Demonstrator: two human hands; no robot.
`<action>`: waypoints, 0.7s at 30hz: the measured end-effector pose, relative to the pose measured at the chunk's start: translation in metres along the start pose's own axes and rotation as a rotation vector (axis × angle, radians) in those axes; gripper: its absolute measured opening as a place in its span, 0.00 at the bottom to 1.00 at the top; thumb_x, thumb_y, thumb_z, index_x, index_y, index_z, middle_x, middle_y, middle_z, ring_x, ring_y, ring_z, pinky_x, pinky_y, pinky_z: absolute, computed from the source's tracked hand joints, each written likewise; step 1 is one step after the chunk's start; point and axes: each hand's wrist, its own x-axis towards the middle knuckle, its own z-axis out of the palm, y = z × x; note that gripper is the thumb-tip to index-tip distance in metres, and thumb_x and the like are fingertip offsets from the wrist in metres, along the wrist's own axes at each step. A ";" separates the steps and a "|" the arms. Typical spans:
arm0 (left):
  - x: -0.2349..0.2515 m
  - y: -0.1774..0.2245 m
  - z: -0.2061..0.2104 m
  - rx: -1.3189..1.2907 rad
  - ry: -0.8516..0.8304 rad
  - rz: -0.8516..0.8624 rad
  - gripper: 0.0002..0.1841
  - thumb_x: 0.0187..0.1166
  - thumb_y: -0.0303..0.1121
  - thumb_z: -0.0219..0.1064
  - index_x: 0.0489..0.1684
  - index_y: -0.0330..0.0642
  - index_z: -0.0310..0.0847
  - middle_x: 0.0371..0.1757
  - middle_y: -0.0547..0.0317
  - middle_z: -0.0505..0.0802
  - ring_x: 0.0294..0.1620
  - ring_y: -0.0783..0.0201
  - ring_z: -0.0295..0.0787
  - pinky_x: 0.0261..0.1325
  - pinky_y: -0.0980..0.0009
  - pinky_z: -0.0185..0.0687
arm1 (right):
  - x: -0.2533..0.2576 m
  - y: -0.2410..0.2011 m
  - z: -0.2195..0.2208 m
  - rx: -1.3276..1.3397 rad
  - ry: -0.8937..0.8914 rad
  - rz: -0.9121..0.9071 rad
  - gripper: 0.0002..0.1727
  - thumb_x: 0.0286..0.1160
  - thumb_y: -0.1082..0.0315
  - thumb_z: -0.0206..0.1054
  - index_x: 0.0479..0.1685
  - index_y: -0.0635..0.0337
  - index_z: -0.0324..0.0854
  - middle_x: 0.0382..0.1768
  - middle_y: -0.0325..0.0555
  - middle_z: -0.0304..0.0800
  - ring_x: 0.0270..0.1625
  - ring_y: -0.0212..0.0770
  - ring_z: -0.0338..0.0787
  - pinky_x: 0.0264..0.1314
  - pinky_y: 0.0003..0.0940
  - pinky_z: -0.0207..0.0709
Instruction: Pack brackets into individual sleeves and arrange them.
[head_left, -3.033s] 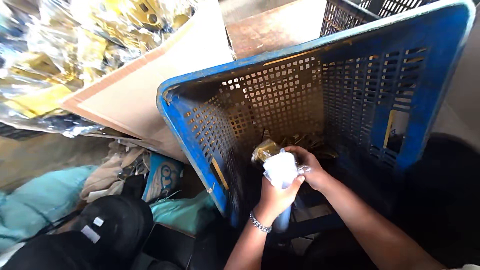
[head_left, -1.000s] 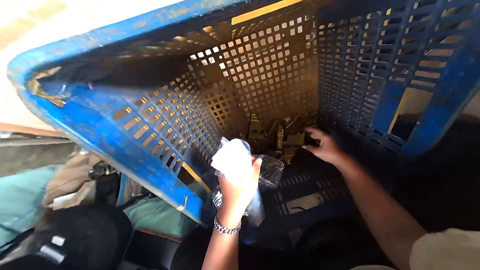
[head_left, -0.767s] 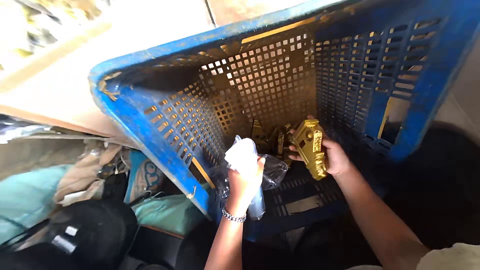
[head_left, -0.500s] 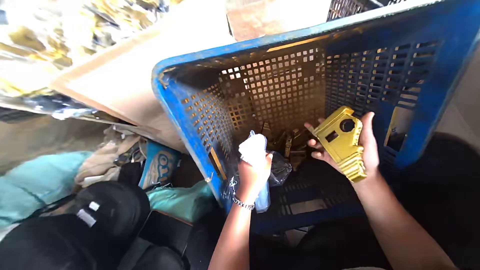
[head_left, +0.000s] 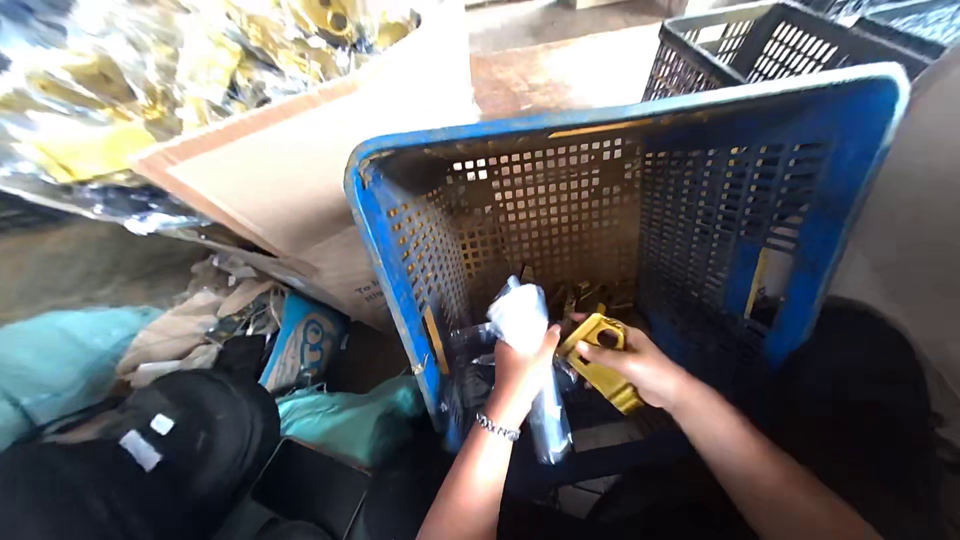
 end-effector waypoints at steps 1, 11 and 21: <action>-0.001 0.001 0.002 -0.061 0.015 -0.020 0.29 0.68 0.26 0.79 0.65 0.21 0.72 0.53 0.46 0.89 0.55 0.70 0.86 0.62 0.74 0.82 | 0.007 0.009 0.008 -0.205 0.121 -0.114 0.30 0.74 0.65 0.72 0.75 0.69 0.74 0.57 0.53 0.90 0.54 0.38 0.92 0.58 0.33 0.87; 0.008 -0.027 0.002 0.302 0.153 0.517 0.29 0.55 0.35 0.85 0.49 0.18 0.84 0.44 0.37 0.94 0.49 0.55 0.94 0.60 0.58 0.87 | 0.032 0.015 0.019 -0.038 -0.084 0.130 0.36 0.69 0.74 0.75 0.80 0.66 0.66 0.67 0.56 0.82 0.66 0.40 0.84 0.69 0.35 0.79; -0.023 -0.029 0.012 0.065 -0.113 0.478 0.25 0.62 0.28 0.81 0.53 0.17 0.81 0.46 0.45 0.94 0.51 0.74 0.91 0.61 0.77 0.85 | 0.019 0.015 0.013 0.103 0.055 0.121 0.34 0.74 0.79 0.66 0.83 0.65 0.65 0.72 0.58 0.79 0.67 0.43 0.84 0.67 0.39 0.81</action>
